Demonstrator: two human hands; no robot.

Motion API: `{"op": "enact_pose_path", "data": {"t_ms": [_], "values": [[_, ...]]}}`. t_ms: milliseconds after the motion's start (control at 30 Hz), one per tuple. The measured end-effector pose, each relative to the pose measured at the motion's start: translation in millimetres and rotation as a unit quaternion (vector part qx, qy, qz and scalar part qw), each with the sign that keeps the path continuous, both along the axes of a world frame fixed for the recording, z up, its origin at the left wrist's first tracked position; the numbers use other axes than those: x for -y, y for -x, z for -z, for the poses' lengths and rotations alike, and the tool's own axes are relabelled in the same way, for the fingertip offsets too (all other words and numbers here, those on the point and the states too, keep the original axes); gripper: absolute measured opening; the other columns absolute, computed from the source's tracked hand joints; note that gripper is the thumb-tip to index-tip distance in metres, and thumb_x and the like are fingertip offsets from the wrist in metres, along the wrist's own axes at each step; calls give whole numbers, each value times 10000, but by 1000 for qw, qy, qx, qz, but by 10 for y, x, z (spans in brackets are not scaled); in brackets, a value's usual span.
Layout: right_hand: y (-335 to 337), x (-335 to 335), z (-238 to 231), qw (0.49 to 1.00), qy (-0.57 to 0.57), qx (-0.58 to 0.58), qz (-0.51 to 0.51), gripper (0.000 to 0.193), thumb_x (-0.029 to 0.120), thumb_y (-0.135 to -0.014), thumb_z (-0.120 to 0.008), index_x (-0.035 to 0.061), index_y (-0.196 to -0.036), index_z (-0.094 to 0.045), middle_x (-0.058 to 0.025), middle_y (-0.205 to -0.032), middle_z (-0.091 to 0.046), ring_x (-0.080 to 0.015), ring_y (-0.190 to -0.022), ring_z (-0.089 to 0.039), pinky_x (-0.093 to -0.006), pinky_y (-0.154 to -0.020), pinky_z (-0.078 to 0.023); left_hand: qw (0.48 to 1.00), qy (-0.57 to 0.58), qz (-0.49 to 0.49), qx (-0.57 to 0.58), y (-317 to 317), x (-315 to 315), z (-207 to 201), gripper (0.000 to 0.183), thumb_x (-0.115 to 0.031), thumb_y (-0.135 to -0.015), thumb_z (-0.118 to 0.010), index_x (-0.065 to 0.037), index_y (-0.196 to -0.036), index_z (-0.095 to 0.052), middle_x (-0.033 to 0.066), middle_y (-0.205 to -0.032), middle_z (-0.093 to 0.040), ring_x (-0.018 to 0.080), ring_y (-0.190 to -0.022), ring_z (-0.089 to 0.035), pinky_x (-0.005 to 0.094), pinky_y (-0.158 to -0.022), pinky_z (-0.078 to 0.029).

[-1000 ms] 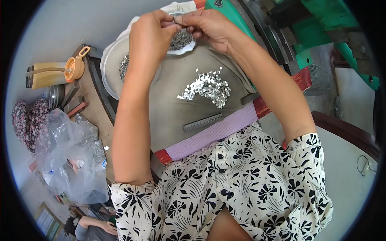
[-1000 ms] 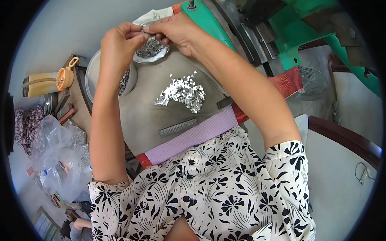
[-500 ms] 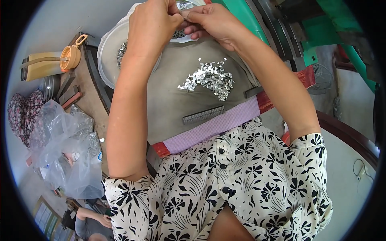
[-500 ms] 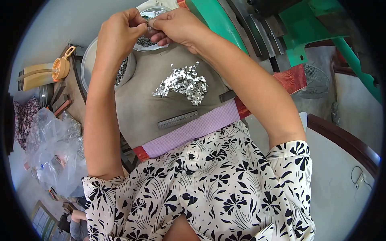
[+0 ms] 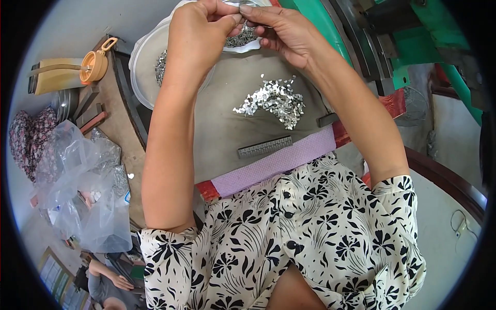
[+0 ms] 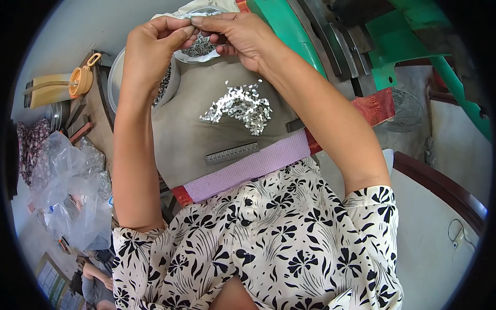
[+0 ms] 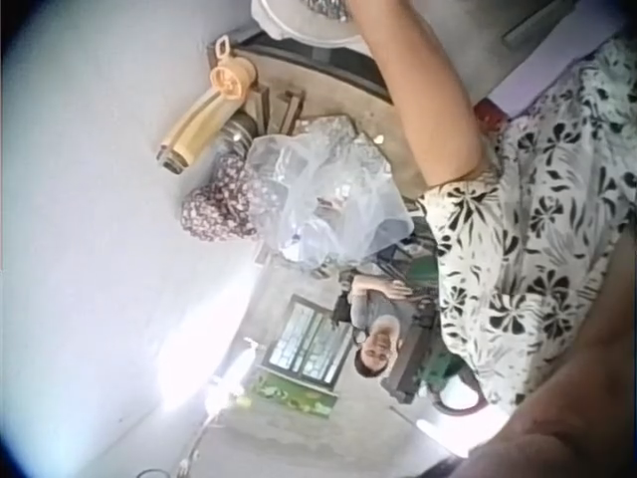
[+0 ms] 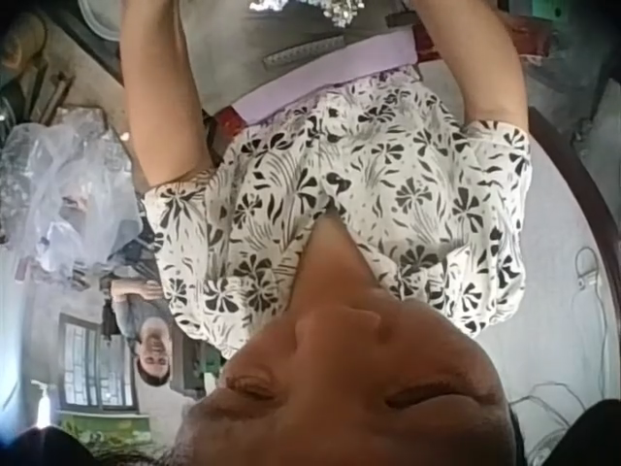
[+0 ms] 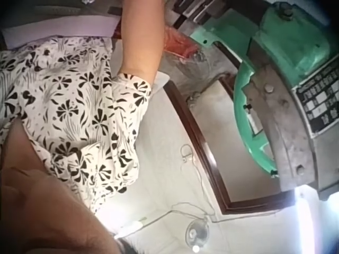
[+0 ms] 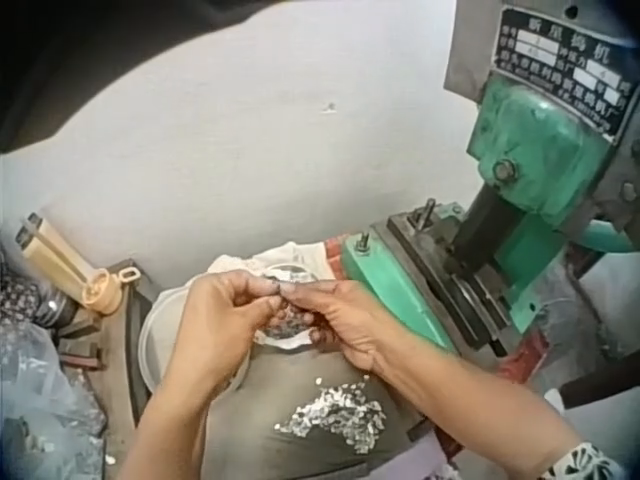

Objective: The person is sorting small metal components onto a fixture and then using a power press to stamp them.

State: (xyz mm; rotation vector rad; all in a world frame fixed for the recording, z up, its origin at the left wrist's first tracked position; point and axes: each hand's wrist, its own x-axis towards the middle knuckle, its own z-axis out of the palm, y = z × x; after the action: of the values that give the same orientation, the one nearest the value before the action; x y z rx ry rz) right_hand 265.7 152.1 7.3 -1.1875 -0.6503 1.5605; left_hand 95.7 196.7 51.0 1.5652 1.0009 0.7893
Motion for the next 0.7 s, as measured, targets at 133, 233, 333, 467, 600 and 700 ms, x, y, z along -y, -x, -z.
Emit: {"op": "enact_pose_path", "data": {"t_ms": [133,233,333,467,600,700], "values": [[-29,-98,-60,994,-47,97,-3,245,266,-884,-768,33,-961,-763,32,-794,-693,-40,-674,-594,-194,-574,-478,938,-208,-23,-275,-3,158,-142,266,-117,-877,-715,17,-1106,-714,140,-801,-729,184,-731,-702,314,-711,-539],[-60,-100,-235,975,52,165,-137,206,222,-940,-693,117,-1112,-737,-59,-1310,-595,-293,-1295,-405,-475,-1003,-354,892,-339,-14,-300,63,421,-191,297,-176,-864,-724,-52,-1133,-723,161,-752,-706,216,-691,-695,355,-693,-525],[-15,355,-384,944,-167,283,-26,222,212,-896,-716,-4,-912,-761,-19,-718,-699,-85,-622,-628,-244,-599,-505,923,-341,5,-177,342,821,-180,245,-62,-849,-732,-50,-1094,-740,134,-845,-725,176,-674,-677,290,-653,-524],[190,1094,-348,902,-129,402,-90,141,157,-857,-735,19,-882,-748,-72,-691,-660,-171,-630,-654,-317,-581,-493,977,-191,0,-95,720,1399,7,219,25,-793,-743,-6,-1007,-704,123,-857,-686,288,-753,-666,336,-685,-531],[353,1431,-91,757,-293,572,-121,101,103,-760,-774,82,-847,-729,-51,-815,-657,-257,-780,-627,-358,-696,-494,976,-124,46,-173,924,1736,273,338,-26,-721,-821,-8,-1040,-710,116,-983,-662,239,-865,-632,324,-747,-520],[396,1512,28,714,-315,616,-106,104,145,-730,-773,113,-793,-697,-6,-774,-573,-214,-757,-574,-361,-659,-455,968,-118,69,-210,955,1849,381,402,-71,-667,-847,-23,-1038,-701,106,-1018,-596,295,-953,-581,370,-824,-485]]}}
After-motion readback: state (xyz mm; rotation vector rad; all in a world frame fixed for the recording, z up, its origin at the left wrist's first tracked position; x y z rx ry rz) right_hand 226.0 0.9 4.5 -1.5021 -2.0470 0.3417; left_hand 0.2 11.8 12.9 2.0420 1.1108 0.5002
